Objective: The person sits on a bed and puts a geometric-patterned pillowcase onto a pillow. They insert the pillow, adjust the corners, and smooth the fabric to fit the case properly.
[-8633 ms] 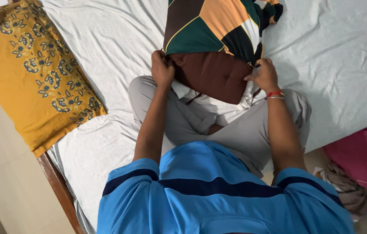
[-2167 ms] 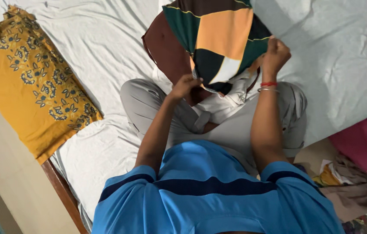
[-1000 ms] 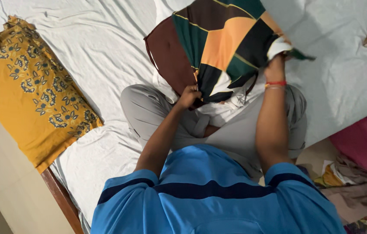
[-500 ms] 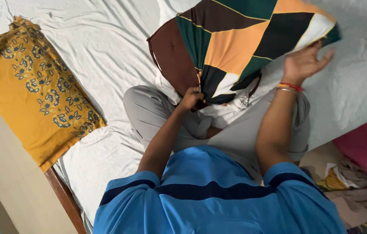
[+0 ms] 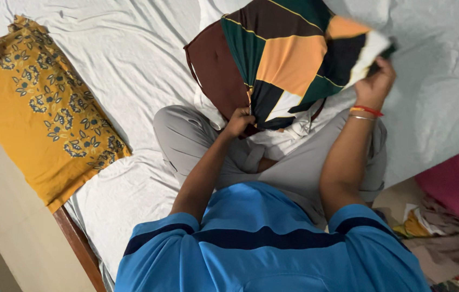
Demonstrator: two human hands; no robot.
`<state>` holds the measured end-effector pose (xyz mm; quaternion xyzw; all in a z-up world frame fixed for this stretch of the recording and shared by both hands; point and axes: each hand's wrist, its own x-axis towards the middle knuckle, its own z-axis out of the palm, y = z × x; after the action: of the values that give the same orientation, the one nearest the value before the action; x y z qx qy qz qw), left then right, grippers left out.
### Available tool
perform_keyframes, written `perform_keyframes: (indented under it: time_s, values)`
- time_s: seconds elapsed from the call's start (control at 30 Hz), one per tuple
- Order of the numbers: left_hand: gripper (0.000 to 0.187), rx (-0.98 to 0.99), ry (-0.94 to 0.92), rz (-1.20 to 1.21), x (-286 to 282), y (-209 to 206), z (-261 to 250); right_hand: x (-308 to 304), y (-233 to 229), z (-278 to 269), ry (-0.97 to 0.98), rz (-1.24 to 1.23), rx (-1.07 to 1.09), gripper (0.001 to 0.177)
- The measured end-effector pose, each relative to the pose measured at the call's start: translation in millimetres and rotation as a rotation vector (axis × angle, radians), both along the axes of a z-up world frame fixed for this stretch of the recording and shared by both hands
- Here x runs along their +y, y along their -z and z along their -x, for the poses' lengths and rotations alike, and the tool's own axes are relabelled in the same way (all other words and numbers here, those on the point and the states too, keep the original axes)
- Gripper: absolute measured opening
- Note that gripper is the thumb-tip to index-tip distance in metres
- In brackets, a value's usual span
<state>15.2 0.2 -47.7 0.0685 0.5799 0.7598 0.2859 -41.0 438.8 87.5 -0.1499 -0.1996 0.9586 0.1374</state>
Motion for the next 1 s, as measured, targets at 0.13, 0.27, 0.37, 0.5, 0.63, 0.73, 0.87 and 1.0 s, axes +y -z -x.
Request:
perform_keyframes:
  time_s: [0.13, 0.27, 0.37, 0.5, 0.63, 0.73, 0.87, 1.0]
  values:
    - [0.009, 0.010, 0.017, 0.070, -2.0, 1.4, 1.7, 3.6, -20.4, -11.3, 0.135, -0.027, 0.005, 0.029]
    - [0.009, -0.037, 0.023, 0.017, -2.7, 1.8, -0.4, 10.8, 24.1, -15.8, 0.183, 0.041, -0.524, 0.013]
    - [0.008, 0.008, -0.002, -0.014, -1.0, -0.1, 0.6, 3.8, 41.1, -12.1, 0.246, -0.139, -0.518, 0.011]
    - [0.009, -0.030, -0.007, 0.045, -0.1, -3.3, -0.5, -25.5, 25.3, -1.2, 0.550, -0.661, -0.594, 0.026]
    - [0.012, 0.037, -0.008, 0.002, 2.0, -15.3, 0.3, -65.0, 10.8, -3.2, 0.440, -0.859, -0.346, 0.017]
    - [0.010, -0.109, -0.032, 0.101, -0.4, -23.5, -4.0, -94.9, 4.1, -5.1, 0.302, -1.143, -0.101, 0.021]
    - [0.010, 0.057, -0.051, 0.000, 2.3, -18.6, -1.0, -155.4, -31.3, -22.0, 0.007, -1.404, 0.003, 0.013]
    - [0.015, 0.001, -0.089, -0.132, 2.5, -18.9, 1.4, -195.7, -83.9, -46.6, -0.393, -1.826, 0.101, 0.017]
